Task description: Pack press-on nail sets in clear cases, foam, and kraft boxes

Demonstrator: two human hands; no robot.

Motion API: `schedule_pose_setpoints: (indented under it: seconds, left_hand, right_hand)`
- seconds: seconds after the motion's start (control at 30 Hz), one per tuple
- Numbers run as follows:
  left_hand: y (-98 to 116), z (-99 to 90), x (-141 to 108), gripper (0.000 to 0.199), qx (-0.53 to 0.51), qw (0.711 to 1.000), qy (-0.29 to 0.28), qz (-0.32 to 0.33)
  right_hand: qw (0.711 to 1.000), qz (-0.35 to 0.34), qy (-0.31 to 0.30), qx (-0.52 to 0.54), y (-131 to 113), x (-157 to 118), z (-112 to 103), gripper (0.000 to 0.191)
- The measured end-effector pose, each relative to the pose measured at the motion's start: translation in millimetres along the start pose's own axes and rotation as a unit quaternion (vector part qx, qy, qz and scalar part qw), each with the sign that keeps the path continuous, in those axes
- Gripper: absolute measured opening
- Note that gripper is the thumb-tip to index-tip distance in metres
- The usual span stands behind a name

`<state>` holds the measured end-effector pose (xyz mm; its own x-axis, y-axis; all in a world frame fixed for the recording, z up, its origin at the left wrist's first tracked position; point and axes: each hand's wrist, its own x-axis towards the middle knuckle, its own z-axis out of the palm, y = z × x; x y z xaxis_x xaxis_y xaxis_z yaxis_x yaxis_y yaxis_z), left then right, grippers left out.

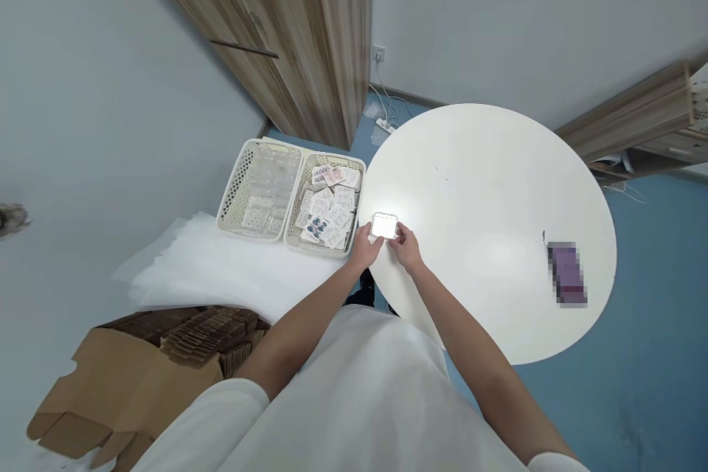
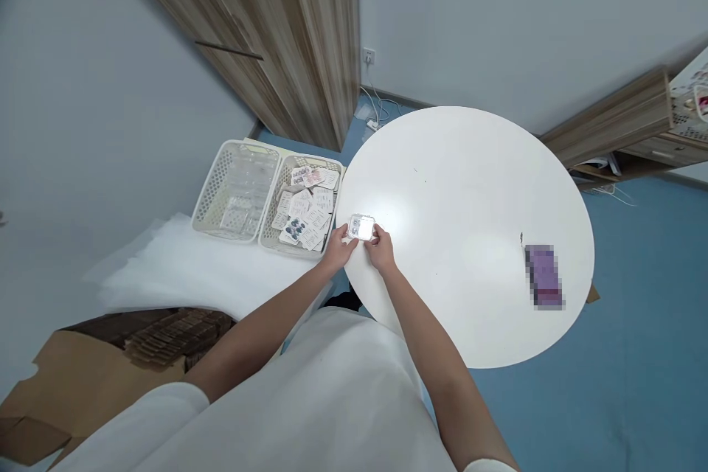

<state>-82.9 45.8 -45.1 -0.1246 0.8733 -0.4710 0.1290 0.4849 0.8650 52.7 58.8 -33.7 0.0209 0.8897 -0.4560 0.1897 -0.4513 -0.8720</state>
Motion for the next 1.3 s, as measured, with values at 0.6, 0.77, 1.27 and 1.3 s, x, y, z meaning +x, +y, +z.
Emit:
schedule_pose_setpoints:
  seconds: [0.6, 0.77, 1.27, 1.3]
  left_hand:
    - [-4.5, 2.2, -8.8, 0.064, 0.056, 0.997, -0.010, 0.046]
    - [1.7, 8.0, -24.4, 0.066, 0.078, 0.996, 0.014, 0.052]
    - [-56.6, -45.3, -153.4, 0.038, 0.252, 0.950, 0.173, 0.066]
    - [-60.9, -55.2, -158.4, 0.037, 0.278, 0.941, 0.182, 0.063]
  right_hand:
    - [0.999, 0.026, 0.005, 0.019, -1.8, -11.6, -1.4, 0.069]
    - [0.999, 0.021, -0.030, 0.010, 1.3, -26.5, -12.0, 0.070]
    - [0.967, -0.115, -0.209, -0.088, 23.9, -89.5, 28.6, 0.031]
    - [0.963, -0.104, -0.232, -0.085, 24.6, -92.1, 35.8, 0.030]
